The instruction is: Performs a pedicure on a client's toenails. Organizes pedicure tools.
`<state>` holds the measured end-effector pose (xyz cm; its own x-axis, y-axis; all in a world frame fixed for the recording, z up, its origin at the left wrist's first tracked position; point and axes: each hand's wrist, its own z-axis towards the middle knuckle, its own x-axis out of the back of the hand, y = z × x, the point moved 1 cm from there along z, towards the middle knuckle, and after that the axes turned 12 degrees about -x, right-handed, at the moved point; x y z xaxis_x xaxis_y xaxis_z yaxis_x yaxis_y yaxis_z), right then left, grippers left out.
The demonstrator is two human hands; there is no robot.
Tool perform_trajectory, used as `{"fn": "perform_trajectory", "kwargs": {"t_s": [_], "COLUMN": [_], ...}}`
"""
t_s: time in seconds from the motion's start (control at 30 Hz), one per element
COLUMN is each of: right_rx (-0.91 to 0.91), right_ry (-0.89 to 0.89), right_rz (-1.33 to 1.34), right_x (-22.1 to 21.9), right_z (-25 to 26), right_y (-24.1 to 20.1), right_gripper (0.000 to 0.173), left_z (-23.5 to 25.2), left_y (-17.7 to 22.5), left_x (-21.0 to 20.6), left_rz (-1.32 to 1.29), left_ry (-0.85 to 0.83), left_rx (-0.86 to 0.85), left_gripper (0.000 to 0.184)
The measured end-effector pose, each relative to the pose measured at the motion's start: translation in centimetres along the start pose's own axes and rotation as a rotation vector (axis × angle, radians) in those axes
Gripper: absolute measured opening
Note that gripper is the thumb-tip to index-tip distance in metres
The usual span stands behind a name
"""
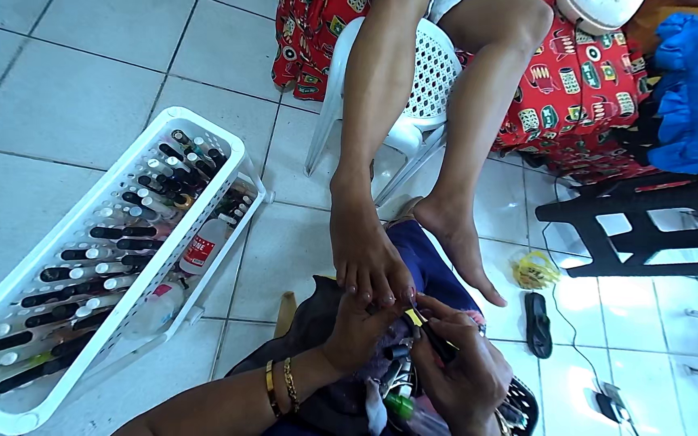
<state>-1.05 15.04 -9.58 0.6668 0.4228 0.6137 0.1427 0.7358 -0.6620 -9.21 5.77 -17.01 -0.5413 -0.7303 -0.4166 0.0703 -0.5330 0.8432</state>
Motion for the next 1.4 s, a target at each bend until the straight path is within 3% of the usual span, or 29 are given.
{"fn": "perform_trajectory", "kwargs": {"t_s": [0.33, 0.57, 0.97, 1.27, 1.4], "right_rx": [-0.126, -0.035, 0.007, -0.164, -0.148], "right_ry": [-0.031, 0.008, -0.002, -0.059, -0.014], "right_rz": [0.215, 0.047, -0.021, 0.284, 0.26], "right_x": [0.3, -0.4, -0.5, 0.3, -0.3], "right_z": [0.2, 0.4, 0.6, 0.7, 0.9], "right_y": [0.4, 0.4, 0.5, 0.7, 0.8], "right_gripper": [0.01, 0.012, 0.011, 0.008, 0.008], "left_z": [0.2, 0.1, 0.2, 0.6, 0.7], "left_y": [0.2, 0.0, -0.1, 0.3, 0.2], "left_x": [-0.1, -0.3, -0.2, -0.3, -0.3], "left_rz": [-0.05, -0.041, -0.027, -0.081, -0.061], "left_ry": [0.009, 0.029, 0.035, 0.03, 0.024], "left_rx": [0.054, 0.06, 0.084, 0.138, 0.141], "left_gripper": [0.006, 0.004, 0.004, 0.003, 0.005]}}
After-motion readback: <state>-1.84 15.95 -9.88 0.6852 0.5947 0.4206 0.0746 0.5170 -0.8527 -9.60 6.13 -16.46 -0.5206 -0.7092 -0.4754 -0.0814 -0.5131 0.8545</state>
